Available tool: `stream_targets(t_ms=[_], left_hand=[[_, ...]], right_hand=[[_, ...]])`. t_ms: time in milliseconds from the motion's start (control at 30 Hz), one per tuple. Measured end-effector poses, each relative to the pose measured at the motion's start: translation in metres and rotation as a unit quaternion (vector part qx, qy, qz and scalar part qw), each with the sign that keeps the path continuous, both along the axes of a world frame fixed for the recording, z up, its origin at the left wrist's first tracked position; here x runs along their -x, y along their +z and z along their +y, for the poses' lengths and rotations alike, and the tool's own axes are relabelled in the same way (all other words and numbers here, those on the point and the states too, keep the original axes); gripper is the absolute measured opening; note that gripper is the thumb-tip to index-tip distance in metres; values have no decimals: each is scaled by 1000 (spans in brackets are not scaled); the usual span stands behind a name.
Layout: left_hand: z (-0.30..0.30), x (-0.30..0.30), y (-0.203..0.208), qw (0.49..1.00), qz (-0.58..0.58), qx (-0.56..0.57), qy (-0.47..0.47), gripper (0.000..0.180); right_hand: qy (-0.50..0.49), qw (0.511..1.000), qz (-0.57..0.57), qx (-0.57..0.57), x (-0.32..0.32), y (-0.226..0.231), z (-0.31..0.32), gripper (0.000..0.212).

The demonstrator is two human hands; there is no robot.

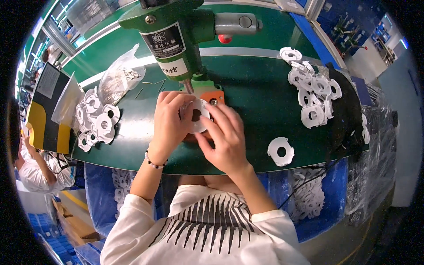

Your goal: The person assembles small plastic components by hand using a manual press machine.

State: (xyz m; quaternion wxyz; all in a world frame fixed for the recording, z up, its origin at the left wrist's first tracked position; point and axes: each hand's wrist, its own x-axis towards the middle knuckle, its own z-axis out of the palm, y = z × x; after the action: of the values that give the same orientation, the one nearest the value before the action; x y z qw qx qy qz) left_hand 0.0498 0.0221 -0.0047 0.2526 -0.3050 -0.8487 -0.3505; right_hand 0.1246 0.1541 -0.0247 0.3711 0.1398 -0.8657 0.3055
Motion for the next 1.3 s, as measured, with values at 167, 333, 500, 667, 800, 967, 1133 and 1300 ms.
stream_targets(t_ms=[167, 333, 500, 667, 800, 967, 1133, 1300], left_hand=[[5, 3, -1, 998, -12, 57, 20, 20], [0, 0, -1, 980, -13, 191, 59, 43], [1, 10, -5, 970, -14, 242, -14, 44], [-2, 14, -5, 963, -68, 246, -89, 42], [-2, 14, -4, 974, -31, 212, -76, 46], [-10, 38, -5, 951, -104, 246, -153, 41], [-7, 27, -3, 964, 11, 253, -85, 40], [-13, 34, -9, 964, 76, 222, -122, 48]], right_hand=[[7, 999, -27, -39, 2, -10, -1, 32], [6, 998, -30, -54, 0, -8, -1, 33], [-1, 998, -25, -63, -4, -7, 3, 32], [12, 998, -14, -62, -1, -11, 7, 28], [16, 999, 19, -31, 3, -13, 3, 29], [52, 998, 32, 17, 8, -22, 4, 40], [55, 998, 43, 8, 9, -24, 3, 33], [52, 997, 42, -24, 7, -23, 2, 25]])
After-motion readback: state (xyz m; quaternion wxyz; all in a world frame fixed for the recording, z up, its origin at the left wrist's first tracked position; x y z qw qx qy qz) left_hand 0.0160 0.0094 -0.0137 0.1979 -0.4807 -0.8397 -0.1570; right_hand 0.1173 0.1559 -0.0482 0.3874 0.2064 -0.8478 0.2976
